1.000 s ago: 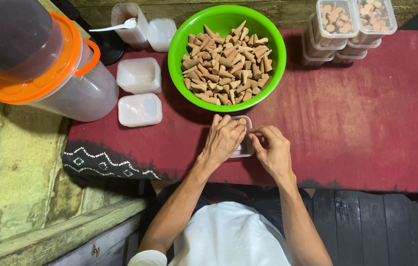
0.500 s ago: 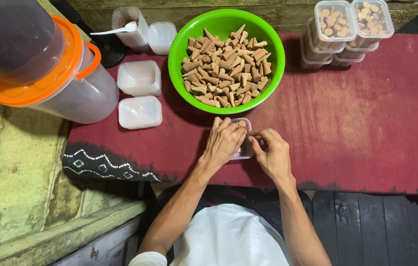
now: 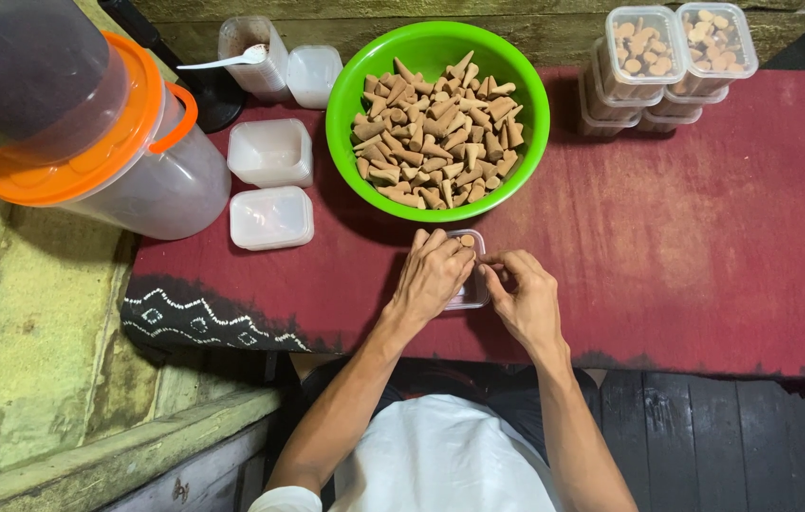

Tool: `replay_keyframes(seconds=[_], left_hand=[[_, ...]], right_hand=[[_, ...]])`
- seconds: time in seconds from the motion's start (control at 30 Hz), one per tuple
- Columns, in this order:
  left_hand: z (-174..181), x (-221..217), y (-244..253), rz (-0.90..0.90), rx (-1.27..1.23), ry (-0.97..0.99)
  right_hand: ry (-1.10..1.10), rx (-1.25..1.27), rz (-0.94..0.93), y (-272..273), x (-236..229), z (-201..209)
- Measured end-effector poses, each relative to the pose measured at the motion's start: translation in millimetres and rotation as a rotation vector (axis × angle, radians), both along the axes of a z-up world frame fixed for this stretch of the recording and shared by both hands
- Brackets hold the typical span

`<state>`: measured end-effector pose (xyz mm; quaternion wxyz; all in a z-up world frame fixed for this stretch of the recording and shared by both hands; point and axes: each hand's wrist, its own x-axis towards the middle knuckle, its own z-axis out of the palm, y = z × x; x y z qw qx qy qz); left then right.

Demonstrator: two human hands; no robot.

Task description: The person picks small brown clay pieces from a green bowl and places them one by one into a small clear plastic container. The hands repeatedly reach into the bowl, select pieces, and transfer them to the container on the table.

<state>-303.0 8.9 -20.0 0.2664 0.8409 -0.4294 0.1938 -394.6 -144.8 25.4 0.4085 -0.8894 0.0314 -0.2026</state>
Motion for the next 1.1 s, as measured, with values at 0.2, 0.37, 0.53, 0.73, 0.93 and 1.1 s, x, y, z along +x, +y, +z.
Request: replay_keyframes(seconds=[0.2,0.37,0.53,0.73,0.93,1.1], left_hand=[[1,-1,1,0.01,0.003,-0.02],[2,0,0,0.01,0.009,-0.021],[2,0,1,0.004,0.019,-0.019],[0,0,1,0.009,0.02,-0.017],[16,-5,9,0.008,-0.025,-0.013],[34,-3,26,0.093,-0.196,0.0]], right_hand=[[-0.009,0.001,-0.001,0,-1,-2],[-0.011,0.015,-0.012,1,-1,-2],[-0.004,0.027,-0.013,1,-2,2],[0.0,0.032,-0.023,3,0,3],[-0.013,0.036,-0.019,0,0,3],[-0.087,-0.051,-0.033,-9,6,0]])
